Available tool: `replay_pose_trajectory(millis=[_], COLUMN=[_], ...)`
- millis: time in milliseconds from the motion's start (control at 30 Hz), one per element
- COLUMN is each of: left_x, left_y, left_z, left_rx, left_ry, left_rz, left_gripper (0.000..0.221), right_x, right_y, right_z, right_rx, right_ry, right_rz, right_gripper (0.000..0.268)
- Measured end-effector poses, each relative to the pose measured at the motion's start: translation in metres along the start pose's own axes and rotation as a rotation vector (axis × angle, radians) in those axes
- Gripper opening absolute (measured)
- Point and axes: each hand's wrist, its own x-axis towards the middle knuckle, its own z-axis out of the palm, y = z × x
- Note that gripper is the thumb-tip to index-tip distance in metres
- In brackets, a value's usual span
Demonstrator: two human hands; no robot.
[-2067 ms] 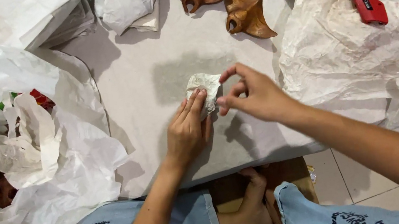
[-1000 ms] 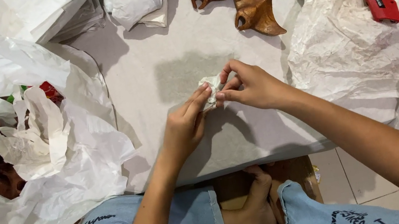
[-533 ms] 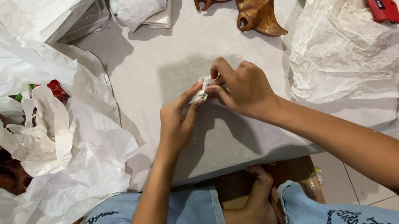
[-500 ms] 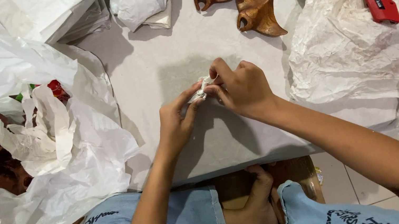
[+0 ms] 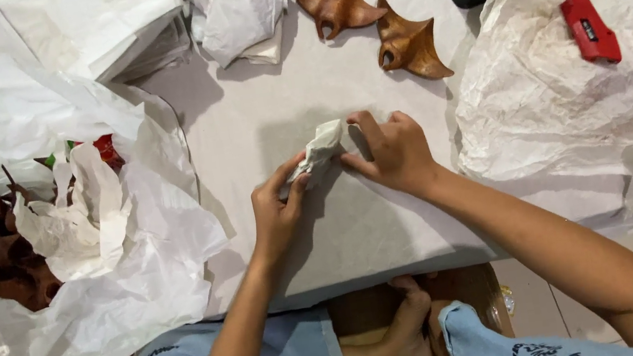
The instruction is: Wrapping small decorative items in tissue paper and cutting the paper with a utility knife
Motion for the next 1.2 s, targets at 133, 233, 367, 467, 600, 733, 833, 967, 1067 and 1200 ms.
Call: replay_pose_trajectory(millis=[133,233,367,467,600,733,833,967,1067,1200], left_x=[0.009,0.039,0.131,0.185,0.201,0.193,0.191,0.195,0.197,0.195], left_y=[-0.001,0.005,-0.002,-0.01,-0.066,-0.057,-0.06,-0.053,-0.044,-0.034], left_z=[0.004,0.01,0.002,0.0,0.013,0.013,0.013,0.01,0.01,0.002], left_rx=[-0.021,-0.003,0.287,0.538,0.741,0.822,0.808,0.797,0.654,0.389], left_ry=[0.087,0.29,0.401,0.377,0.252,0.352,0.305,0.369,0.428,0.46], left_rz=[0.003,0.076,0.486,0.506,0.298,0.409,0.411,0.503,0.574,0.551], left_gripper=[0.03,0.03,0.032,0.039,0.054,0.053,0.058,0.043,0.028,0.017], right_x=[0.004,0.003,0.003,0.004,0.008,0.006,0.0,0.005,0.004,0.004], right_y=[-0.001,-0.002,0.0,-0.002,-0.005,-0.001,0.004,0.016,0.041,0.084], right_z=[-0.001,-0.001,0.002,0.0,-0.009,-0.007,-0.01,-0.052,-0.112,-0.175], right_rx=[0.042,0.037,0.035,0.045,0.131,0.135,0.185,0.316,0.358,0.192], right_ry=[0.058,0.056,0.038,0.041,0.025,0.047,0.01,-0.01,0.126,0.289], right_rz=[-0.009,0.006,-0.01,-0.032,0.004,-0.003,0.021,-0.007,0.126,0.475], right_gripper=[0.048,0.044,0.037,0.033,0.026,0.027,0.027,0.029,0.026,0.023])
